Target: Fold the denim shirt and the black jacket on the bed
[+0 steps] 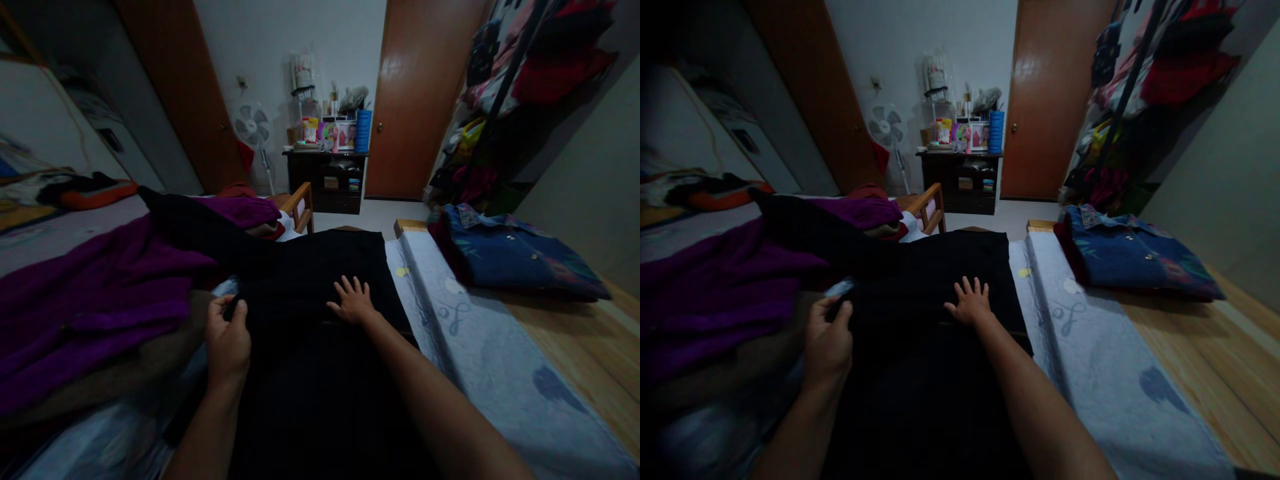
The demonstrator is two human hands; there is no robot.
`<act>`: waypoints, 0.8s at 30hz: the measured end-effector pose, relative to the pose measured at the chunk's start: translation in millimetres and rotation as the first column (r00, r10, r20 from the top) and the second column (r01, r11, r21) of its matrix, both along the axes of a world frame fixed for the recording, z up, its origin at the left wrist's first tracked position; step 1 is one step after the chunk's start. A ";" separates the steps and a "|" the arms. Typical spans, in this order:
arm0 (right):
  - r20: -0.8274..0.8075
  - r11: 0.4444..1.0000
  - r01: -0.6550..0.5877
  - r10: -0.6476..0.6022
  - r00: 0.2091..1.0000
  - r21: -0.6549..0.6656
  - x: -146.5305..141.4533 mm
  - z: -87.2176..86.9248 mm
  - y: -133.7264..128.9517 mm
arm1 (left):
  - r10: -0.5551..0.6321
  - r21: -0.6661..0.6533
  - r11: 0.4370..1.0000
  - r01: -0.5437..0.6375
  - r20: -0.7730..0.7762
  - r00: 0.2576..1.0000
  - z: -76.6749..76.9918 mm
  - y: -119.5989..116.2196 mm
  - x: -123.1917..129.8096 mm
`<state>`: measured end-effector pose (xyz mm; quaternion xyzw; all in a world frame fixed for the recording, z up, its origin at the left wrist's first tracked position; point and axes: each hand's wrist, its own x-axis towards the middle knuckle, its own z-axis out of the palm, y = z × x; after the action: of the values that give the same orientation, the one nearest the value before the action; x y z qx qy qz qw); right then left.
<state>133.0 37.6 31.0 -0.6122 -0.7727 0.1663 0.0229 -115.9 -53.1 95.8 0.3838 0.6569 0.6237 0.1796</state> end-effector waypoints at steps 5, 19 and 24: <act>-0.162 0.999 -0.030 0.034 0.986 0.025 -12.6 23.2 1.5 | -0.076 -0.145 0.988 0.055 -0.148 0.986 5.5 -1.2 -15.6; -0.448 0.960 -0.112 0.220 0.867 0.255 -38.3 20.0 -20.4 | -0.308 -0.040 0.933 0.359 0.427 0.850 30.7 -9.4 9.9; -0.602 0.888 -0.224 0.440 0.666 0.401 -53.5 35.9 -43.7 | -0.338 0.011 0.924 0.382 0.490 0.804 37.3 -1.0 10.7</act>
<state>79.5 -6.1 66.9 -0.3448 -0.8252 0.2626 0.3623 -105.2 -54.1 133.1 0.3253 0.5330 0.6243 0.4695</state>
